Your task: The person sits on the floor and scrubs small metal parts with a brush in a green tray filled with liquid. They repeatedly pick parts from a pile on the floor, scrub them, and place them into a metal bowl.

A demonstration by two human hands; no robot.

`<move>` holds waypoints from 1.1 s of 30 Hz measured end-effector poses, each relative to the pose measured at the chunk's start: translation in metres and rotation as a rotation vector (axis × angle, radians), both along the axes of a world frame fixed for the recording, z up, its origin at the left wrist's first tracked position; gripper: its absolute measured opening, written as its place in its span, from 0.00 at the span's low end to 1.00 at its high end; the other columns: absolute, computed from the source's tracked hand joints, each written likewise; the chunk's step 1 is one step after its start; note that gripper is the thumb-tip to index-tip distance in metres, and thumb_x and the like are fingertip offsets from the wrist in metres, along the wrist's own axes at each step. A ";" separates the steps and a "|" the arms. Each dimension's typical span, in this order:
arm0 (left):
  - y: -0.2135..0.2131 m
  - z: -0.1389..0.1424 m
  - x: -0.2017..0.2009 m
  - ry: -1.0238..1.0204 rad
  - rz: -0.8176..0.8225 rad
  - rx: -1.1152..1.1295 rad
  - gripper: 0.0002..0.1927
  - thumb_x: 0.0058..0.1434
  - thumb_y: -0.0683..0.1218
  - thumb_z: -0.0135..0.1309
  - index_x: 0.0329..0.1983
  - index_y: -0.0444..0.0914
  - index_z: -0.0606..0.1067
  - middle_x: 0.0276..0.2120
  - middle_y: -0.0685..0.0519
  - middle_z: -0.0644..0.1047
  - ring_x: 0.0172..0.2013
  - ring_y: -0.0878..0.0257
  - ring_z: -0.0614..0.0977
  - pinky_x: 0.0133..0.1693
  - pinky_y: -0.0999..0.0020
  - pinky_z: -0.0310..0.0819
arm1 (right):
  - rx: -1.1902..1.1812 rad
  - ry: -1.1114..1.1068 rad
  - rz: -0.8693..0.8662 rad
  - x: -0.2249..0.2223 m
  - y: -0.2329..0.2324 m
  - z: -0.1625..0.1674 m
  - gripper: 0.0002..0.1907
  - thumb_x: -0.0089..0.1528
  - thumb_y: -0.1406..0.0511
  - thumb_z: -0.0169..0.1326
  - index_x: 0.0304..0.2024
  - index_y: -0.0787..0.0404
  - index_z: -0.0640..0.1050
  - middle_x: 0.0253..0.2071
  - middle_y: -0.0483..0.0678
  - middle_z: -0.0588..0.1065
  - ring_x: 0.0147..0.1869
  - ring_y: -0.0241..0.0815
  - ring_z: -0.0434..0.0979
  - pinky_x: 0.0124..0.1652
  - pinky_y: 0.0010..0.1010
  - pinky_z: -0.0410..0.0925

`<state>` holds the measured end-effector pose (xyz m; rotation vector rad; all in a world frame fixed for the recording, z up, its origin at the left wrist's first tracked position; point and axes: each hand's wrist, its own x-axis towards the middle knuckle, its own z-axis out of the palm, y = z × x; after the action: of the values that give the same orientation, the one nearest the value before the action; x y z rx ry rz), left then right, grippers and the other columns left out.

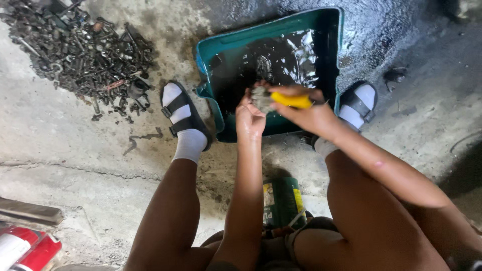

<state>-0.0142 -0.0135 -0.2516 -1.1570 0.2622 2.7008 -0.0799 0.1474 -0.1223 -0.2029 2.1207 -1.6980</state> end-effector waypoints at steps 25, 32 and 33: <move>0.018 0.005 0.004 -0.056 -0.014 -0.139 0.14 0.71 0.46 0.48 0.51 0.31 0.73 0.46 0.47 0.78 0.47 0.59 0.81 0.54 0.61 0.72 | 0.249 0.357 0.017 -0.015 0.006 -0.007 0.13 0.64 0.69 0.65 0.51 0.64 0.81 0.44 0.54 0.80 0.44 0.49 0.83 0.45 0.33 0.75; -0.018 0.025 -0.005 -0.066 0.015 -0.277 0.16 0.69 0.45 0.50 0.56 0.31 0.74 0.49 0.48 0.77 0.47 0.60 0.79 0.57 0.65 0.70 | 0.654 0.463 0.138 -0.032 0.032 -0.028 0.32 0.50 0.75 0.59 0.59 0.63 0.77 0.51 0.58 0.78 0.48 0.59 0.82 0.47 0.38 0.75; -0.021 0.024 -0.004 -0.025 0.023 -0.265 0.17 0.70 0.45 0.51 0.58 0.30 0.74 0.49 0.47 0.77 0.47 0.61 0.79 0.56 0.66 0.70 | 0.746 0.538 0.217 -0.029 0.031 -0.029 0.40 0.42 0.76 0.57 0.61 0.62 0.76 0.53 0.58 0.78 0.48 0.61 0.81 0.47 0.39 0.75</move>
<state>-0.0178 -0.0341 -0.2279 -1.2668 0.6222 2.7301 -0.1089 0.1781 -0.1517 -0.6830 2.8259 -0.6859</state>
